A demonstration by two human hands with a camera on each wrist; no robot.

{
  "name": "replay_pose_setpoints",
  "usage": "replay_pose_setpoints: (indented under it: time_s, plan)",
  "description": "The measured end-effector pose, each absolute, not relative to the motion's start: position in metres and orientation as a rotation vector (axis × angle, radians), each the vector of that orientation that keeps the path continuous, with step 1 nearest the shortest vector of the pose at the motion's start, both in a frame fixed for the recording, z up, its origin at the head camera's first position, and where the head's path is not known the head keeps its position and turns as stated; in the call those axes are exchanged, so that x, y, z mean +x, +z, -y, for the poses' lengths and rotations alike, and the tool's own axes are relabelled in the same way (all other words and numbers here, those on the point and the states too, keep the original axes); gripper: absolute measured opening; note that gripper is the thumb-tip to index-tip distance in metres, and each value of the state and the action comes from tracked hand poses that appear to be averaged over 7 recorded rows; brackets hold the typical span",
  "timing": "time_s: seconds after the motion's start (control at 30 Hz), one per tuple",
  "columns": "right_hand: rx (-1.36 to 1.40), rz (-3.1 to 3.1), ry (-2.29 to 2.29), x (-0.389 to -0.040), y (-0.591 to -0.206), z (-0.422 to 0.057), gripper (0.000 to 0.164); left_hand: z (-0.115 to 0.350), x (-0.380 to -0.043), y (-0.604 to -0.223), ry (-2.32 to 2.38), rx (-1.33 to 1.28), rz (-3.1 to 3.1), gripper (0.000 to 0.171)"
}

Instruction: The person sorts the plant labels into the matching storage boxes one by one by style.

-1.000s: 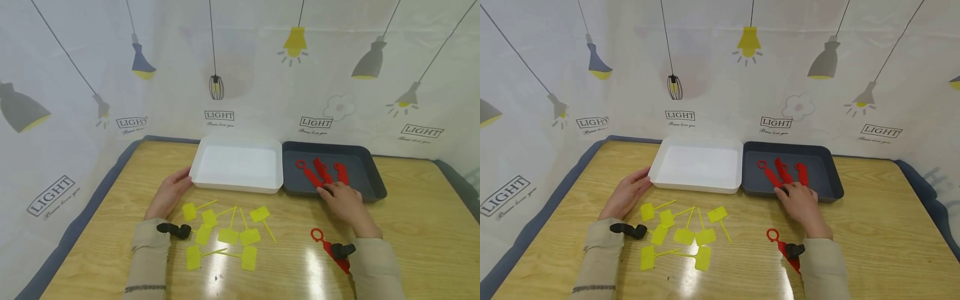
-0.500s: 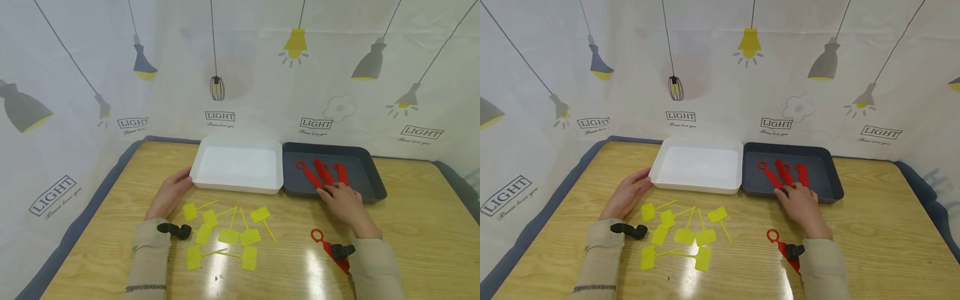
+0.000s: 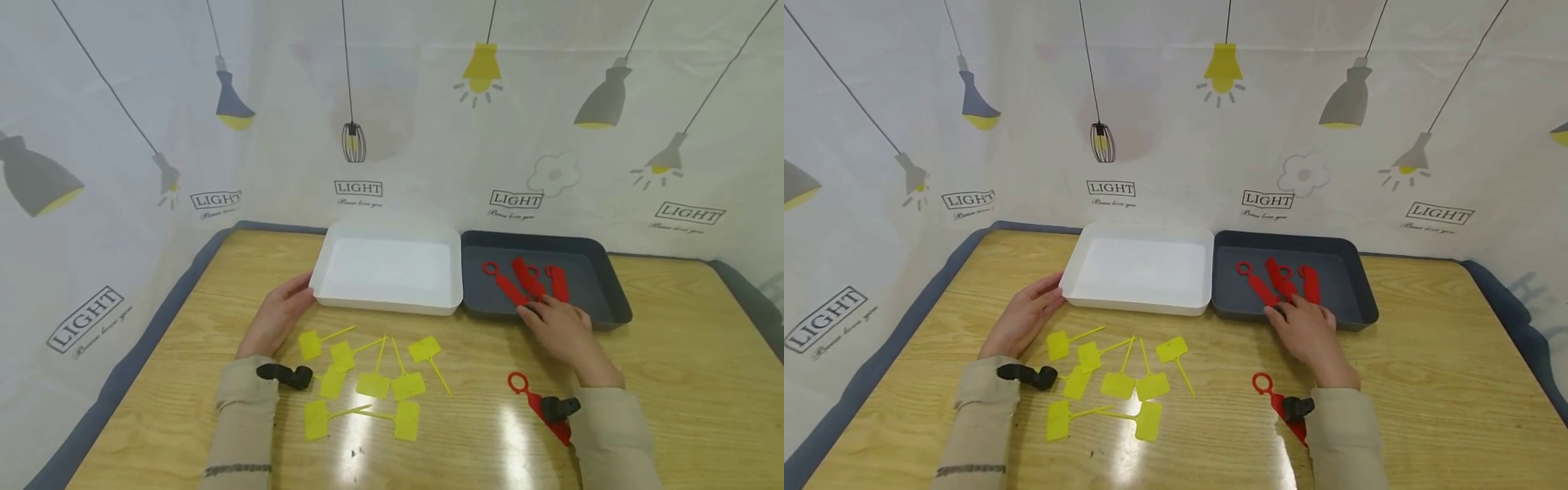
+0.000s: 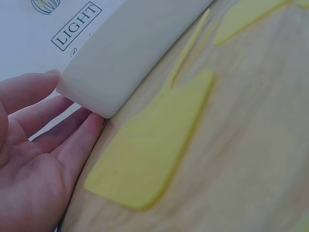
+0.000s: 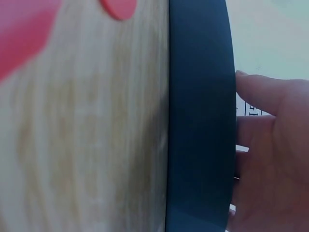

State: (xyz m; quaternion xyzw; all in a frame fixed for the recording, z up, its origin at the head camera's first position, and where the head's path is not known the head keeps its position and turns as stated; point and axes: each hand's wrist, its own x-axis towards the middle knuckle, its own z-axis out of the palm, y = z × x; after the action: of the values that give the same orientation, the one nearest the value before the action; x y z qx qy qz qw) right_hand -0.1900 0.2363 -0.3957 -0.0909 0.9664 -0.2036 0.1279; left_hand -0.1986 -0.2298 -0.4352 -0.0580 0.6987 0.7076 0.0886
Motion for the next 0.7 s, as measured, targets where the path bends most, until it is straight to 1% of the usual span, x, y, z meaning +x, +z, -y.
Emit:
replay_pose_setpoints:
  time_s: [0.13, 0.7]
  plan:
    - [-0.275, -2.813, -0.58, -0.1902, -0.396, -0.2361, 0.07, 0.2295, -0.1984, -0.4349, 2.11, -0.165, -2.078, 0.049]
    - [-0.303, -2.814, -0.571, -0.1874, -0.3931, -0.2357, 0.061, 0.2293, -0.1994, -0.4366, 2.097, -0.158, -2.093, 0.049]
